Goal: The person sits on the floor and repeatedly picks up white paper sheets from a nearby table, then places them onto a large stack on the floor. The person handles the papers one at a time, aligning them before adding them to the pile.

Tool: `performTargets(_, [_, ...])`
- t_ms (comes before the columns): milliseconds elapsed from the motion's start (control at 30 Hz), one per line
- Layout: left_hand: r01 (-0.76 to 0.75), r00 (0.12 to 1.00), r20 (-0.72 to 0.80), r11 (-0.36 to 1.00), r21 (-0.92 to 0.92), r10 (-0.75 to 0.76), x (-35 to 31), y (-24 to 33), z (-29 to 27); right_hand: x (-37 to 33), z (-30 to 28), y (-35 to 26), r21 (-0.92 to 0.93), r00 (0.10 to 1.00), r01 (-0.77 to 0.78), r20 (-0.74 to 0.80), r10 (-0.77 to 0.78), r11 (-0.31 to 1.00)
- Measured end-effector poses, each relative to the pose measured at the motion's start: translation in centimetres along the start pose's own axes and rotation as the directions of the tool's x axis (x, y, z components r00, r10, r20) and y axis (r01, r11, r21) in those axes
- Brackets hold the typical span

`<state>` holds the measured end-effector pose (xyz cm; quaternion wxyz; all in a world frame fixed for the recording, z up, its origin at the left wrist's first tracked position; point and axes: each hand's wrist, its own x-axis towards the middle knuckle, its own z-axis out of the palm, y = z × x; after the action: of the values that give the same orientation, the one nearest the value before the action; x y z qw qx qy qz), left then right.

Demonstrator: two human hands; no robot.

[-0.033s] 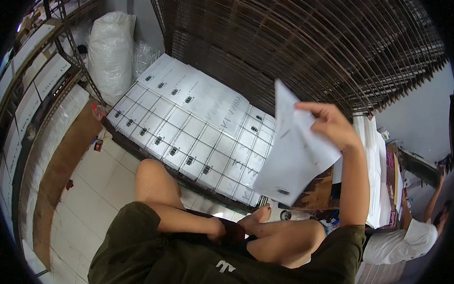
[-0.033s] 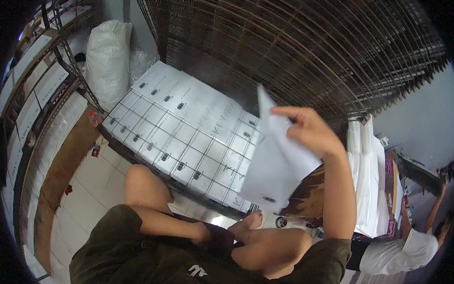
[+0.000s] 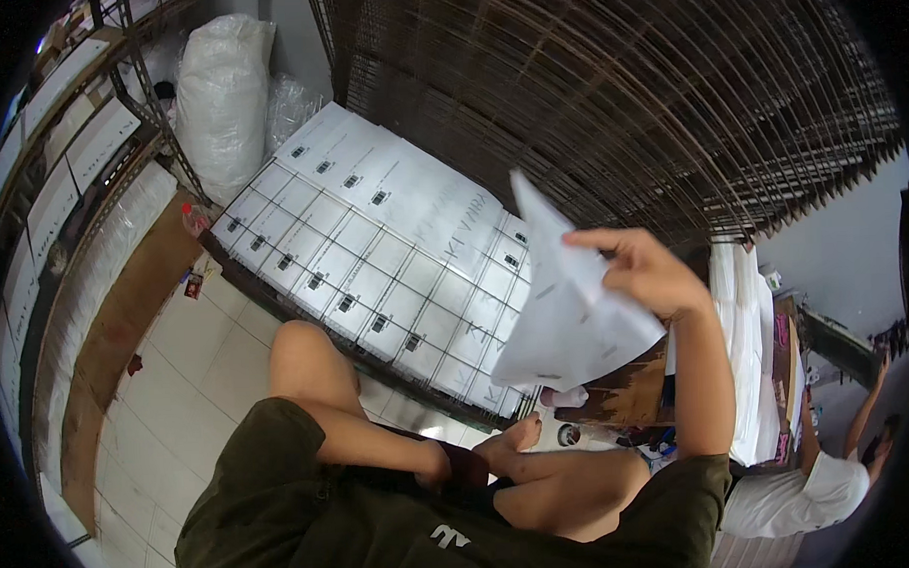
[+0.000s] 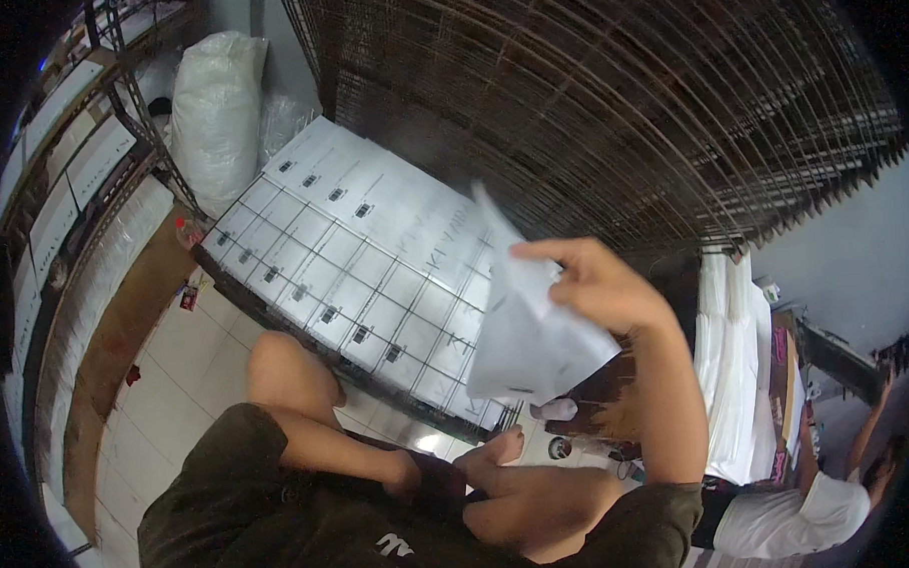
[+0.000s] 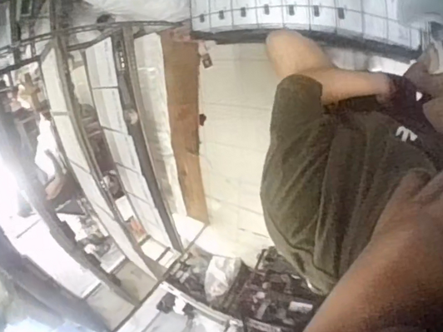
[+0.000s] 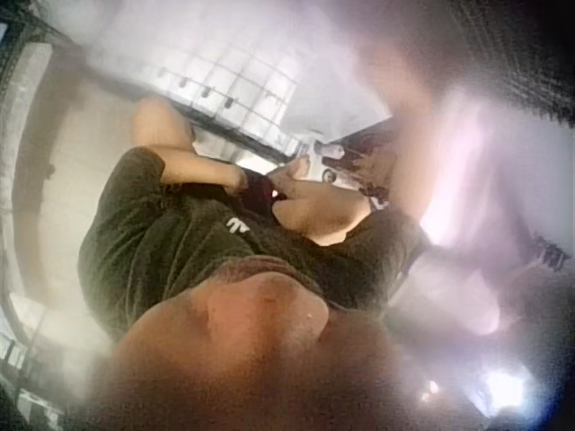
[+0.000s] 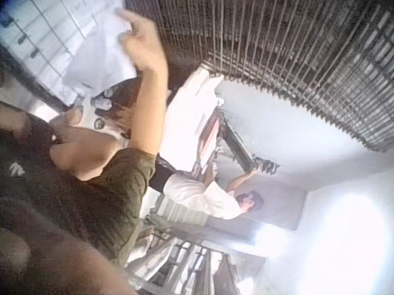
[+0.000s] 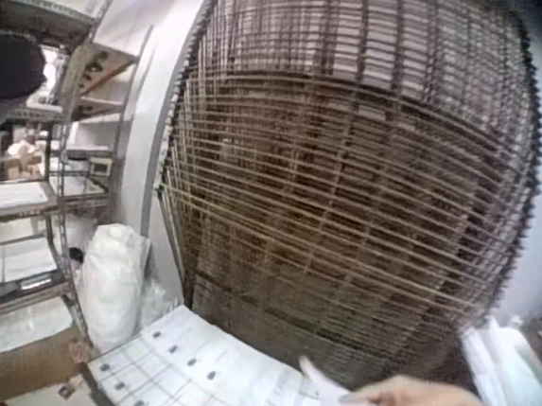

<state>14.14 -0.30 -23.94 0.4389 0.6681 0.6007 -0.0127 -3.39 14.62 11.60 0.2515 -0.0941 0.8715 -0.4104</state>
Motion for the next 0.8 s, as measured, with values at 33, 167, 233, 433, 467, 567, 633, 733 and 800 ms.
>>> performTargets(33, [-0.058,0.998,0.014,0.998,0.038,0.058,0.9,-0.9,-0.1,1.9,0.8,1.1,-0.007,0.995,0.082,0.063,-0.081,0.997])
performTargets(167, [-0.081,0.996,0.03,0.996,0.04,0.08,0.8,-3.2,-2.5,8.6,3.0,3.1,-0.063,0.951,0.254,0.197,-0.237,0.965])
performTargets(233, [-0.022,0.999,0.026,1.0,-0.014,0.023,-0.6,-3.7,-4.1,11.8,3.0,5.3,-0.105,0.929,0.362,0.125,-0.349,0.926])
performTargets(433, [-0.079,0.979,-0.201,0.97,-0.231,0.032,1.4,-5.1,-3.1,17.9,2.6,19.2,0.487,0.865,0.254,-0.502,0.029,0.836])
performTargets(467, [-0.072,0.984,-0.175,0.951,-0.302,0.019,0.2,-4.9,-4.0,19.1,3.2,23.4,0.513,0.857,0.292,-0.515,0.017,0.807])
performTargets(567, [-0.02,0.991,-0.132,0.938,-0.346,-0.028,-1.4,-6.1,-5.4,23.4,7.2,32.1,0.646,0.759,0.385,-0.628,0.173,0.659])
performTargets(633, [-0.015,0.989,-0.146,0.938,-0.346,-0.038,-2.2,-6.6,-5.5,25.8,8.9,36.9,0.693,0.721,0.411,-0.644,0.254,0.592])
performTargets(733, [-0.064,0.982,-0.187,0.921,-0.385,-0.01,-3.3,-7.0,-5.7,28.2,9.6,43.5,0.694,0.689,0.362,-0.649,0.323,0.622])
performTargets(800, [-0.061,0.985,-0.174,0.896,-0.439,-0.018,-4.0,-7.1,-6.2,29.5,9.8,46.0,0.684,0.659,0.358,-0.667,0.346,0.636])
